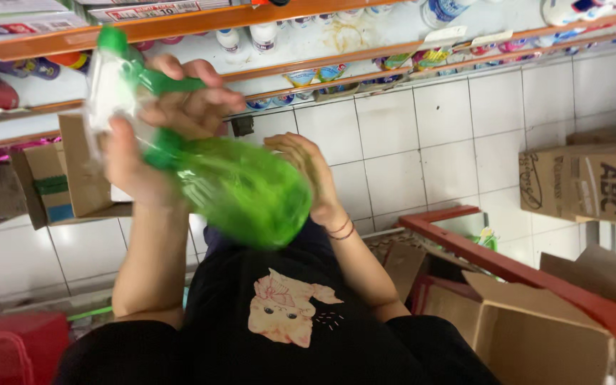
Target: The person wipes down several items of merchandise, including facial cotton packages and a spray bottle, using a cloth before placing them into a cardboard box or back onto a shelf.
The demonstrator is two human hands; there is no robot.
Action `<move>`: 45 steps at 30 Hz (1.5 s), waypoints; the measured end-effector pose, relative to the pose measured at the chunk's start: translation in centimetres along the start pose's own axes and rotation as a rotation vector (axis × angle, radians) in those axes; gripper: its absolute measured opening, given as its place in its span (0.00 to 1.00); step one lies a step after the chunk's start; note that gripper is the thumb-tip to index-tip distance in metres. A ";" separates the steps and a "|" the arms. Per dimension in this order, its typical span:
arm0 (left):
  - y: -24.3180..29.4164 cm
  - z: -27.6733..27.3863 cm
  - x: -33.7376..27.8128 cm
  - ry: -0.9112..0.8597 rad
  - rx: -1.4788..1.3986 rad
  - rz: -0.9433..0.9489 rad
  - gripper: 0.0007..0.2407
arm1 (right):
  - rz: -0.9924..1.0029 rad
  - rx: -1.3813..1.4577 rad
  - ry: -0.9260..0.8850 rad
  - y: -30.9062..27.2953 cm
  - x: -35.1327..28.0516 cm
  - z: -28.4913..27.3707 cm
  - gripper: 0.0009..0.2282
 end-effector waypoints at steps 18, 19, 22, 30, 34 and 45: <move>1.7 5.3 -1.3 0.028 0.559 0.346 0.26 | -0.038 -0.101 0.062 -7.2 4.0 -5.1 0.34; 1.9 5.8 -1.6 0.027 0.580 0.355 0.26 | -0.035 -0.106 0.069 -7.5 4.2 -5.3 0.34; 2.8 7.2 -1.8 -0.037 0.506 0.297 0.27 | -0.039 -0.107 0.069 -7.9 5.0 -5.3 0.33; 5.1 8.1 -3.2 0.063 0.590 0.319 0.28 | -0.037 -0.116 0.037 -8.3 6.4 -4.0 0.33; 6.5 8.4 -2.8 -0.014 0.531 0.306 0.28 | -0.047 -0.128 0.017 -8.2 7.6 -3.1 0.33; 11.3 10.7 -0.2 -0.024 0.770 0.458 0.39 | -0.127 -0.209 0.003 -8.1 12.3 -1.5 0.32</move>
Point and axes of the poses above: each hand's wrist, its own x-axis towards the middle knuckle, its own z-axis out of the palm, y = z × x, the point moved 4 cm from there along x, towards the middle knuckle, and after that the axes turned 13 degrees about -z, right-handed, at the moved point
